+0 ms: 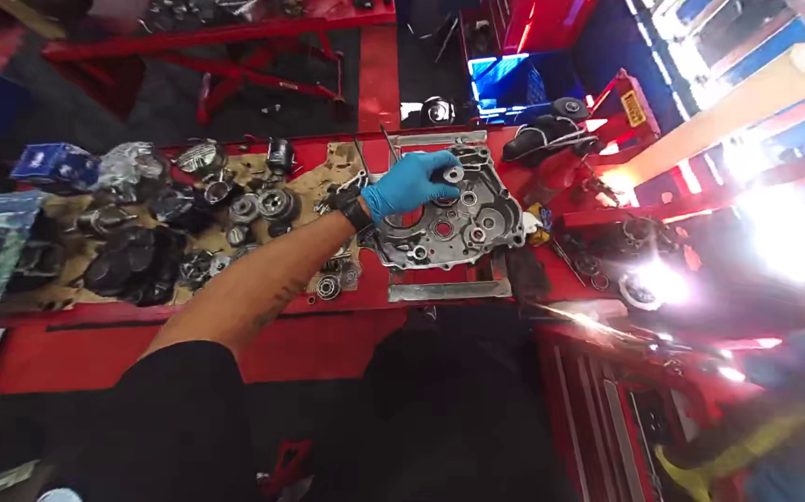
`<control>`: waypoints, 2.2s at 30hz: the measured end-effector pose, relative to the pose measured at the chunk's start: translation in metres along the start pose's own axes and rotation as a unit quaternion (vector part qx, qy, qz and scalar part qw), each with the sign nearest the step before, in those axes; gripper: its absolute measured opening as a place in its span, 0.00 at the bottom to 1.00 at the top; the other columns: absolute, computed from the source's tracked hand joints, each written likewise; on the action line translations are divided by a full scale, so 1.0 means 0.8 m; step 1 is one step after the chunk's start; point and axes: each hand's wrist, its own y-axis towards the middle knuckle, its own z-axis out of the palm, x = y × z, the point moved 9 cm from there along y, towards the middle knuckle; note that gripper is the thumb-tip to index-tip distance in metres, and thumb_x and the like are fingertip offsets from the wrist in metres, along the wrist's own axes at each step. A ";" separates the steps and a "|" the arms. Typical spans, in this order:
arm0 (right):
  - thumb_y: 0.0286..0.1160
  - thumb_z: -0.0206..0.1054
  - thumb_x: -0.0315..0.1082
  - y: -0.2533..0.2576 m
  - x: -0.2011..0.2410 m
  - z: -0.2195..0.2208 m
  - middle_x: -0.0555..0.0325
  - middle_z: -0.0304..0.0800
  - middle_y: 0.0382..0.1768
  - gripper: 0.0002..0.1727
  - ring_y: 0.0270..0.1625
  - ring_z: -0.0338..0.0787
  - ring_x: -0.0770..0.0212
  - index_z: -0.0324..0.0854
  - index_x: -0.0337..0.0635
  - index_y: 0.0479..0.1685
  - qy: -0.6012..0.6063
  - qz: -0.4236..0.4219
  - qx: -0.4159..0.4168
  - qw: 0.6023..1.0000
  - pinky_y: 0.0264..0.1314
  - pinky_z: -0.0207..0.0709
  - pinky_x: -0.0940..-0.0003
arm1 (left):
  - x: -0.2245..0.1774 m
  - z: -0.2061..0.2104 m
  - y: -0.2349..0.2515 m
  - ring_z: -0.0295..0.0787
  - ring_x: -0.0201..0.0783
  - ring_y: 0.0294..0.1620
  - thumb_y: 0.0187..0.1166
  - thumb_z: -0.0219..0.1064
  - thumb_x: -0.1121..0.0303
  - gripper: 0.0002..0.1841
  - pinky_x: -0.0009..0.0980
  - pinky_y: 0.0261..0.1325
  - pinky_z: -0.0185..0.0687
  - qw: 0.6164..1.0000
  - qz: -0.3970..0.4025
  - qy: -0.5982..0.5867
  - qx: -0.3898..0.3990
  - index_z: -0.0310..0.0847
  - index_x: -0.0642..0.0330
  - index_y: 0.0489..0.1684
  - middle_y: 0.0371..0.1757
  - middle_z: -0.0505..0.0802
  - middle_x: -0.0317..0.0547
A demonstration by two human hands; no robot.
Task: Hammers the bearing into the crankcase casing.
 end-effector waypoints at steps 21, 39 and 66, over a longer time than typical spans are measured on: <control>0.84 0.60 0.43 0.098 0.034 0.312 0.55 0.89 0.33 0.19 0.29 0.87 0.56 0.80 0.53 0.71 -0.405 -0.057 0.324 0.853 0.28 0.78 0.51 | 0.040 0.009 0.035 0.80 0.43 0.69 0.62 0.82 0.50 0.23 0.45 0.76 0.70 0.997 0.062 0.025 0.030 0.94 0.49 0.53 0.58 0.91 0.45; 0.82 0.62 0.44 0.091 0.025 0.320 0.57 0.90 0.34 0.20 0.30 0.87 0.58 0.82 0.57 0.70 -0.398 -0.035 0.342 0.850 0.29 0.77 0.51 | 0.033 -0.018 0.008 0.67 0.53 0.84 0.62 0.83 0.53 0.18 0.53 0.87 0.54 0.991 0.108 0.078 -0.003 0.96 0.50 0.48 0.67 0.89 0.46; 0.82 0.61 0.45 0.083 0.022 0.318 0.60 0.88 0.31 0.19 0.25 0.85 0.62 0.83 0.57 0.69 -0.392 -0.029 0.341 0.854 0.25 0.77 0.55 | 0.040 -0.013 0.006 0.50 0.52 0.93 0.60 0.85 0.57 0.16 0.50 0.94 0.40 0.995 0.099 0.009 0.018 0.97 0.50 0.44 0.80 0.80 0.45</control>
